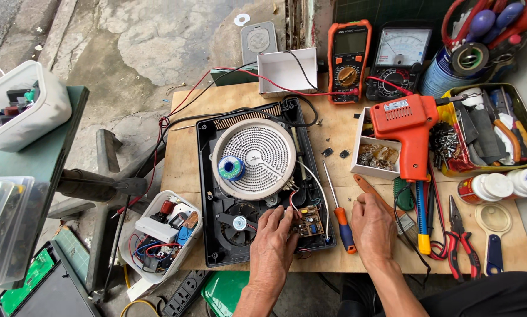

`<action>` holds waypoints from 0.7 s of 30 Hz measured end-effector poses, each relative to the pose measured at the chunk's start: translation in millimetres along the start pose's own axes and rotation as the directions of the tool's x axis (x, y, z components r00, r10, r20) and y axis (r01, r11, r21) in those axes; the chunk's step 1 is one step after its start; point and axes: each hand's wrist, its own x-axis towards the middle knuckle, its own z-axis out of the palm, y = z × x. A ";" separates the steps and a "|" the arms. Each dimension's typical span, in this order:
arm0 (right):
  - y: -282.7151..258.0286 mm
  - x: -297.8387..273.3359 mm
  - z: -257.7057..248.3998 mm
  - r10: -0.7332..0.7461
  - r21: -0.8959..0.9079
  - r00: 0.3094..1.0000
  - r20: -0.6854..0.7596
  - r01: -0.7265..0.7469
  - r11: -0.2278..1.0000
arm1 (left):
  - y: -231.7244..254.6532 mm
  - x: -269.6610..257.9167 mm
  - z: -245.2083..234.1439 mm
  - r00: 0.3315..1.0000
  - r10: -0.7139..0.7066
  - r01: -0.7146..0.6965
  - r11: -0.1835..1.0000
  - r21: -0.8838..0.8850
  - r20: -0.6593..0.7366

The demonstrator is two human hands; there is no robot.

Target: The person works on a disassembled electronic device, handling a green circuit board and connecting wires. They use a screwdriver to tighten screws on the board and adjust components within the device's casing.

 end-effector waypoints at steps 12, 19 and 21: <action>-55.5 -56.3 -93.3 0.287 0.762 0.781 0.554 -0.615 0.203 | 74.2 -6.6 -53.3 0.984 -0.084 0.034 0.956 -0.292 -0.159; -14.1 -98.8 -62.4 0.015 0.398 0.423 0.906 -0.839 -0.371 | 103.3 -30.7 -52.5 0.869 -0.362 0.447 0.285 -0.848 0.337; -10.9 -98.2 -59.5 -0.048 0.311 0.359 0.932 -0.860 -0.404 | 98.4 -34.2 -45.3 0.879 -0.365 0.427 0.318 -0.847 0.307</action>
